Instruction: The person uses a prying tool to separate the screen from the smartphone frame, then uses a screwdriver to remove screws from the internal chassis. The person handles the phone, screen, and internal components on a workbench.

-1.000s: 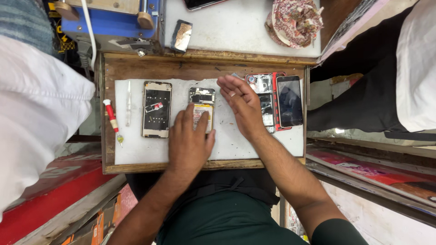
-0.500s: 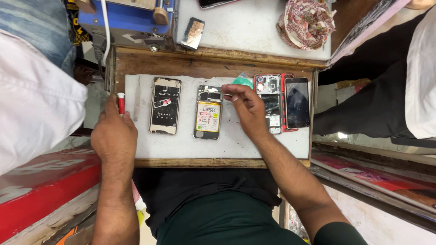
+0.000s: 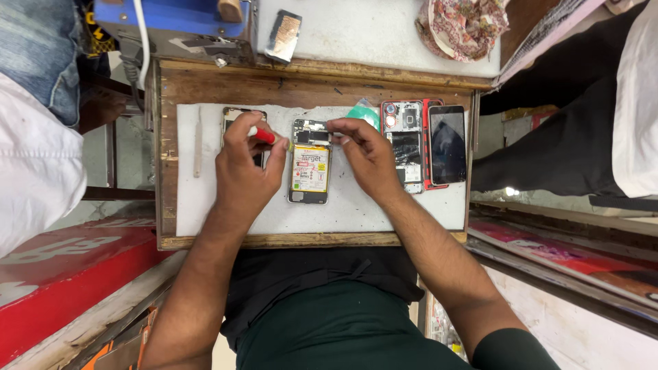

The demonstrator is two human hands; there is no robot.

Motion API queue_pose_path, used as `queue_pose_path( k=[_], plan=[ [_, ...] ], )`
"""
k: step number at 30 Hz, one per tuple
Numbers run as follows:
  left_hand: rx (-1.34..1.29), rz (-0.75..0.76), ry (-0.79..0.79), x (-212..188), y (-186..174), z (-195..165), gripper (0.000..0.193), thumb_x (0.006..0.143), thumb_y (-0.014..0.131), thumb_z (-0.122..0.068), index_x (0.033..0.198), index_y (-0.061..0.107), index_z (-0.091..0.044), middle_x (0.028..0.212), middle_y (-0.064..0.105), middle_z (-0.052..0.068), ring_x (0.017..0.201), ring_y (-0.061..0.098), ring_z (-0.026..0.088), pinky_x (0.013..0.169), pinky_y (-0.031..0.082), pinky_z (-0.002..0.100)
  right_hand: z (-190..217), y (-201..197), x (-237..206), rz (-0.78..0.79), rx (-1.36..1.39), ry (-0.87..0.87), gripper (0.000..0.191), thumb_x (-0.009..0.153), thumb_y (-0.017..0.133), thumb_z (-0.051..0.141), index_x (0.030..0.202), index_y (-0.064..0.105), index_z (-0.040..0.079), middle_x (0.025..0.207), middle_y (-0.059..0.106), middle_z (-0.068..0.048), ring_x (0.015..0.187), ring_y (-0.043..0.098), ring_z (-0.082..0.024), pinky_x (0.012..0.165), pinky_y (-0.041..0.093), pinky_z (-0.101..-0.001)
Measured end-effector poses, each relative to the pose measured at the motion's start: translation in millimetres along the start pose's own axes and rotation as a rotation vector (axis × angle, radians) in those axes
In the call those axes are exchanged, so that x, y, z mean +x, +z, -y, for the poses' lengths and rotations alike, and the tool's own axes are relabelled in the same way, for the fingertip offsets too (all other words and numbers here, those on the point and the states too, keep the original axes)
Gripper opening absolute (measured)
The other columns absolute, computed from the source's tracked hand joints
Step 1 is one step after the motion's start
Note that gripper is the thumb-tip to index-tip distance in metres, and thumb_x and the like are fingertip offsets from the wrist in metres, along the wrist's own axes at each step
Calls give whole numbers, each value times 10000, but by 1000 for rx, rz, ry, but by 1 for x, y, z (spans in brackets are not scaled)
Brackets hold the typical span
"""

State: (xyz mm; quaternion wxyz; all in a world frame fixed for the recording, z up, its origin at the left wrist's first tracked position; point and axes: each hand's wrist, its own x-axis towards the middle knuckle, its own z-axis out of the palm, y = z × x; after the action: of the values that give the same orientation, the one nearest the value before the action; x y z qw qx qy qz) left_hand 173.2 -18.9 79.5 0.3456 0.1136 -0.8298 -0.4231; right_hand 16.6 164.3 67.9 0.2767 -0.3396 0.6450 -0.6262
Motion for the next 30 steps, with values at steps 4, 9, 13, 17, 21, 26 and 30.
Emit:
queue_pose_path(
  k=[4,9,13,17,21,26,30],
  plan=[
    [86,-22,92,8,11,4,614,995,776,21,1377,312,-106,1082,658,138,953,745,246,829,637,350,0,1,0,-5,-10,35,314,1056,458,-64,1346,567,-15,1355,649,-142,1290,637,-205,1093,554,-351],
    [117,-4,105,8,15,7,664,966,767,46,1458,339,-78,1050,689,130,910,741,242,810,643,354,1,1,0,-11,-28,28,313,1062,473,-57,1353,577,-12,1351,658,-135,1272,645,-200,1066,552,-338],
    [124,3,100,5,17,10,687,979,765,40,1500,334,-77,1071,697,131,924,742,232,827,650,348,1,-3,-1,-7,-43,-6,318,1068,467,-44,1365,573,-1,1375,643,-131,1278,635,-194,1051,556,-333],
    [86,-17,95,6,19,10,661,1005,753,33,1496,327,-85,1079,694,126,957,749,227,838,661,335,3,-4,-2,-24,-49,-10,318,1073,464,-31,1371,568,6,1388,638,-126,1291,626,-184,1045,556,-323],
    [106,-31,93,14,23,13,628,1017,745,19,1473,326,-91,1094,692,137,971,751,233,814,654,329,9,-3,-2,-55,-43,64,311,1063,480,-23,1352,586,23,1326,652,-102,1098,618,-107,898,545,-264],
    [142,-28,84,21,28,19,591,1029,737,4,1448,332,-95,1095,692,141,982,752,246,832,651,351,16,2,-1,-34,-295,151,331,1048,538,8,1363,627,59,886,623,-47,730,538,-52,631,467,-228],
    [117,-7,59,23,30,22,590,1040,723,3,1457,319,-101,1096,690,146,1000,760,252,852,666,341,19,3,2,-36,-304,98,339,1025,534,6,1352,605,62,891,633,1,719,580,-40,614,502,-215]
  ],
)
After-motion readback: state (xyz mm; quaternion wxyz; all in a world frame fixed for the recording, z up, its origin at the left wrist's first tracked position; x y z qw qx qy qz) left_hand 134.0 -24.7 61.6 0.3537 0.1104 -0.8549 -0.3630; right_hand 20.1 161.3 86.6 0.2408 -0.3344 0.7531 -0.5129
